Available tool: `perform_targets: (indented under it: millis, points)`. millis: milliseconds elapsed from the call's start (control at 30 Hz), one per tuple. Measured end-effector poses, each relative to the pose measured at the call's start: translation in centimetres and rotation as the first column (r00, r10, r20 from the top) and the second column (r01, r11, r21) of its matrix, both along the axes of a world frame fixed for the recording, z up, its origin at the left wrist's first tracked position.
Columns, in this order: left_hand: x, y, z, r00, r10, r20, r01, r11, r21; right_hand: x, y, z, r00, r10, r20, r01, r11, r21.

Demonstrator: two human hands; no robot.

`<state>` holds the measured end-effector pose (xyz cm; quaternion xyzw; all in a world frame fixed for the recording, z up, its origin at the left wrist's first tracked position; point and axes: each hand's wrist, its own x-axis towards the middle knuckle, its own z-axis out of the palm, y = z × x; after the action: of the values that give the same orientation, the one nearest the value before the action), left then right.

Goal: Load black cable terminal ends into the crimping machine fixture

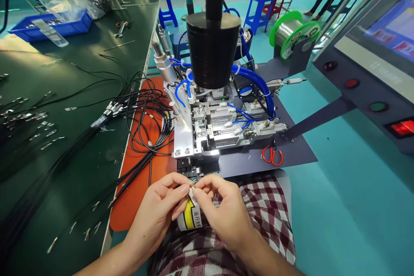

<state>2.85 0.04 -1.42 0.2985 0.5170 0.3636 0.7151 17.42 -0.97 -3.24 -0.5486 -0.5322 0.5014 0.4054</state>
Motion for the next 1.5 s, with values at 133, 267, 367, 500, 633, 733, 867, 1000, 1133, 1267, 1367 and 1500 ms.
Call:
perform_targets:
  millis: [133,267,367,500,633,733,867,1000,1133,1267,1367,1500]
  points:
    - [0.0,0.0,-0.1,1.000,-0.019,-0.008,0.020,1.000,0.023,0.9,0.1,-0.2,0.993,-0.103,0.061,0.091,0.982,0.168]
    - [0.1,0.1,-0.1,1.000,-0.025,-0.008,0.026,0.999,0.022,0.7,0.0,-0.3,0.984,-0.111,0.140,0.055,0.935,0.351]
    - [0.0,0.1,0.0,1.000,-0.022,-0.009,0.022,1.000,0.021,0.7,0.0,-0.4,0.973,-0.119,0.196,0.015,0.886,0.464]
    - [-0.1,0.1,-0.1,1.000,-0.026,-0.012,0.026,1.000,0.016,1.1,-0.2,-0.4,0.940,-0.134,0.315,-0.077,0.814,0.575]
    - [-0.2,0.2,-0.3,1.000,-0.020,0.000,0.020,1.000,0.012,1.1,-0.4,-0.4,0.928,-0.128,0.351,-0.126,0.776,0.617]
    - [-0.1,0.2,-0.3,1.000,-0.026,0.004,0.026,0.999,0.019,0.5,-0.3,-0.4,0.962,-0.135,0.237,-0.007,0.857,0.516]
    - [-0.1,0.2,-0.1,0.999,-0.033,0.009,0.032,0.999,0.024,0.0,0.2,-0.1,0.998,-0.044,-0.050,0.046,0.998,0.051]
    - [-0.5,0.7,0.4,0.996,-0.063,0.067,0.064,0.998,-0.022,0.3,1.0,0.2,0.921,0.077,-0.382,-0.178,0.955,-0.237]
    - [-1.3,1.6,1.0,0.949,-0.194,0.247,0.239,0.957,-0.165,0.9,1.7,0.3,0.846,0.208,-0.491,-0.329,0.928,-0.174]
    - [-1.9,2.3,1.5,0.904,-0.287,0.318,0.366,0.902,-0.227,1.4,2.5,0.7,0.861,0.369,-0.350,-0.396,0.918,-0.007]
    - [-1.9,2.4,1.9,0.910,-0.323,0.259,0.386,0.890,-0.245,2.2,3.4,1.1,0.845,0.511,-0.157,-0.496,0.859,0.127]
    - [-1.4,2.1,2.1,0.930,-0.362,0.069,0.368,0.901,-0.228,3.4,5.0,1.9,0.744,0.635,0.207,-0.666,0.682,0.302]
